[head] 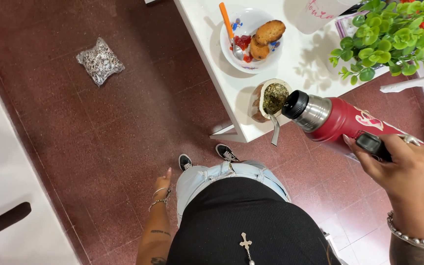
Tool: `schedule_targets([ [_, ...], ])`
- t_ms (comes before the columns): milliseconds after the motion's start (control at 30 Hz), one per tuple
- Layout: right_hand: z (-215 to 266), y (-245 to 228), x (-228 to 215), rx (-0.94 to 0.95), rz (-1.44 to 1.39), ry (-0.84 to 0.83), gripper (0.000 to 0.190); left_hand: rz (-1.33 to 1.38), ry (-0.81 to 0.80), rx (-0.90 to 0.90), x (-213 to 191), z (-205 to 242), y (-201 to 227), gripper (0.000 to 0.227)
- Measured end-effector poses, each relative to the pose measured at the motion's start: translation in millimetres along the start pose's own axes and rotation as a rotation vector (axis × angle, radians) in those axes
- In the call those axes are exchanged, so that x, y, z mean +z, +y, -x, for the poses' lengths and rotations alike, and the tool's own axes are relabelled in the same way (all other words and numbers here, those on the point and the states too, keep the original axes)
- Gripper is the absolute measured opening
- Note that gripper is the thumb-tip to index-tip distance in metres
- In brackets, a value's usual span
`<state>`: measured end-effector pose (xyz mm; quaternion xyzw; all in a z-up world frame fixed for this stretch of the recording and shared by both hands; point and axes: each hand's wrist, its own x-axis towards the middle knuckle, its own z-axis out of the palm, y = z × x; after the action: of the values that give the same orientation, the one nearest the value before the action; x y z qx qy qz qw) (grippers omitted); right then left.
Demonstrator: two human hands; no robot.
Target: The person walks to a table and begins organizing bikini bottoms by trimming loose threads with scissors and folding them into neat stacks.
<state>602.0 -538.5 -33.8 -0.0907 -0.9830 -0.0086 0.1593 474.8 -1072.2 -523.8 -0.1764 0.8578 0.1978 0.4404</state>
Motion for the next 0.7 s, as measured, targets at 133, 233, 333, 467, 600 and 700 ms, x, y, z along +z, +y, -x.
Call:
schedule_targets([
  [133,-4,8,0,-0.041,0.032,0.032,0.061,0.292,-0.046,-0.058,-26,25,10,0.076],
  [233,-3,15,0,-0.054,0.061,-0.010,0.061,0.257,-0.015,-0.087,-29,19,8,0.083],
  [333,-3,23,0,-0.079,0.128,0.017,0.051,0.268,0.018,-0.040,-25,18,9,0.083],
  [467,0,31,0,-0.075,0.124,-0.023,0.060,0.170,-0.028,-0.080,-16,18,14,0.083],
  [600,1,38,1,-0.072,0.173,-0.027,0.057,0.100,0.024,0.012,0,9,12,0.092],
  [700,-5,38,0,-0.088,0.145,-0.012,0.058,0.075,-0.008,-0.035,0,12,15,0.097],
])
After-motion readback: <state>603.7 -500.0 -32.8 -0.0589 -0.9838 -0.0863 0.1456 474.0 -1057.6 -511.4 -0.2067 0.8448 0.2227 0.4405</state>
